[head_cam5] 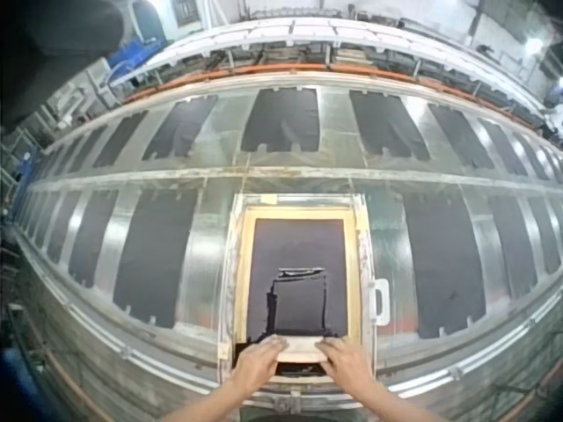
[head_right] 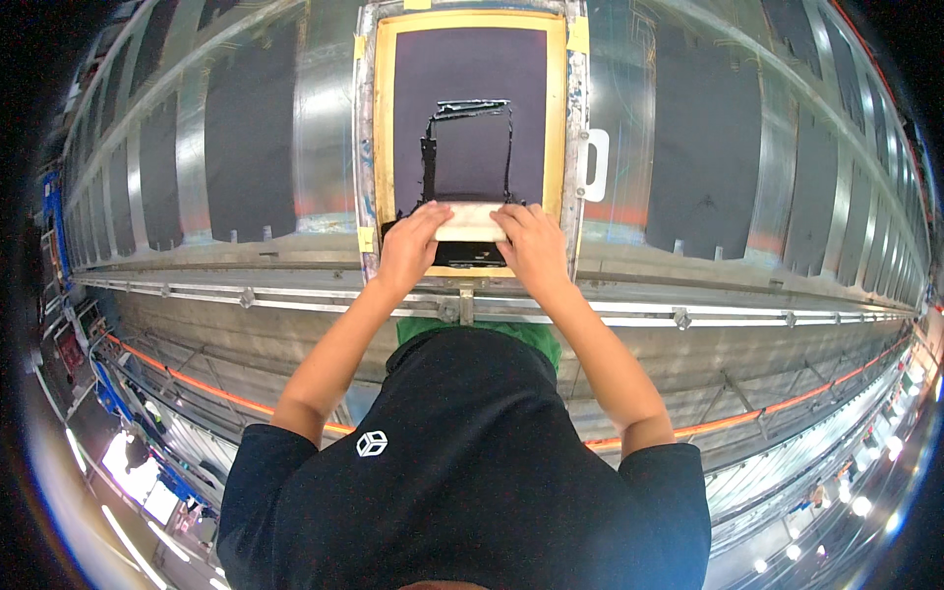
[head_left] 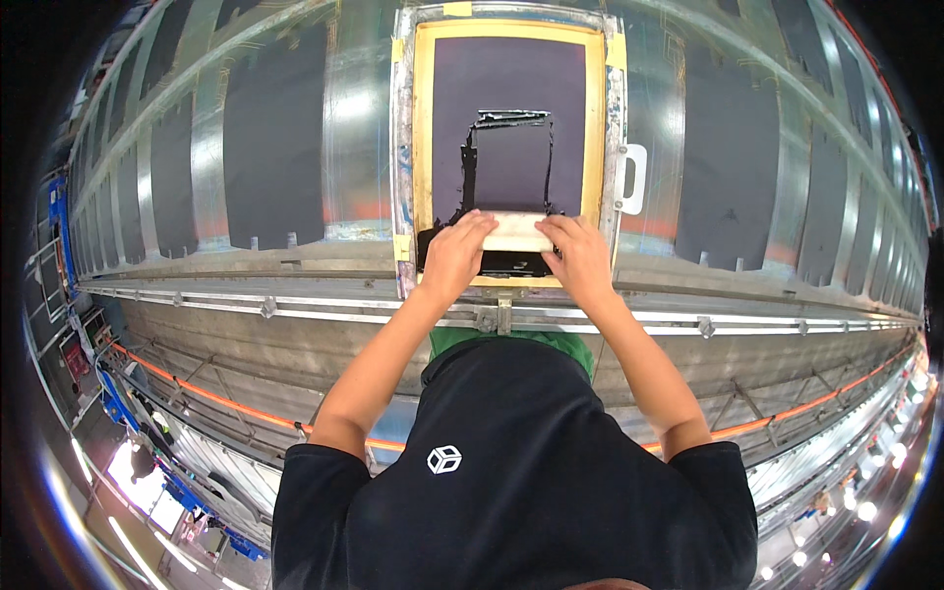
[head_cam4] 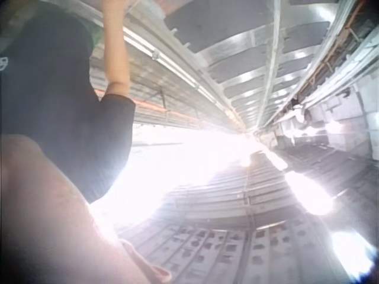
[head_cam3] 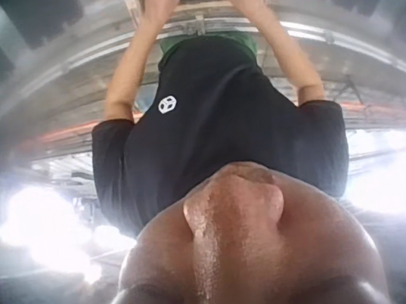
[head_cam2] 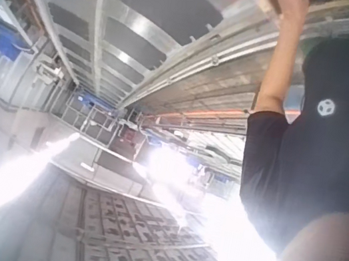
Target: The person uses a squeegee to spread black ink across a screen-printing frame. They repeatedly pull the squeegee from top to bottom to ensure even coverage of the mesh. The person briefly moves the frame to a table and returns it to the press to continue spreading the ink.
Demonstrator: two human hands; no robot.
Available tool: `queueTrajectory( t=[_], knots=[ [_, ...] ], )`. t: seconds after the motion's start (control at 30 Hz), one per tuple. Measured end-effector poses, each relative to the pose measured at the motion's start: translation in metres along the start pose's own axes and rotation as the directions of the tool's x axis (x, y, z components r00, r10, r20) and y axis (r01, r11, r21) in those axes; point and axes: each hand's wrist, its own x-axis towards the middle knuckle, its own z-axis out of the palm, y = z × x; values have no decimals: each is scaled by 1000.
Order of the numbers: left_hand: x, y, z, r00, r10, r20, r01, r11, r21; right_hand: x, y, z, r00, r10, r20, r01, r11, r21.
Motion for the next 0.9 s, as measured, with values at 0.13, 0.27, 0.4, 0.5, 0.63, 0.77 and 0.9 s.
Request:
queueTrajectory(
  t=[0.13,0.27,0.4,0.5,0.63,0.77,0.9],
  knots=[
    [44,-13,-15,997,0,-74,-3,999,-42,46,19,-10,985,-111,-129,103,992,-69],
    [126,-40,-25,986,45,-160,-55,997,-61,124,40,-24,964,-164,-209,142,983,-115],
    [118,-40,-13,986,91,-141,-96,995,-29,110,48,-14,983,-101,-151,102,995,0],
    [60,-24,-2,984,129,-124,-128,992,19,49,34,6,992,-66,-104,68,997,22],
    [-19,-3,2,995,95,-2,-95,994,58,-23,4,20,997,-31,-67,37,995,94],
    [-18,-7,-3,1000,-12,15,13,997,-74,-30,17,2,997,71,-14,-61,931,359],
    [47,-28,-17,980,-144,-138,121,980,-160,27,128,-14,801,413,-433,-235,882,408]
  ],
)
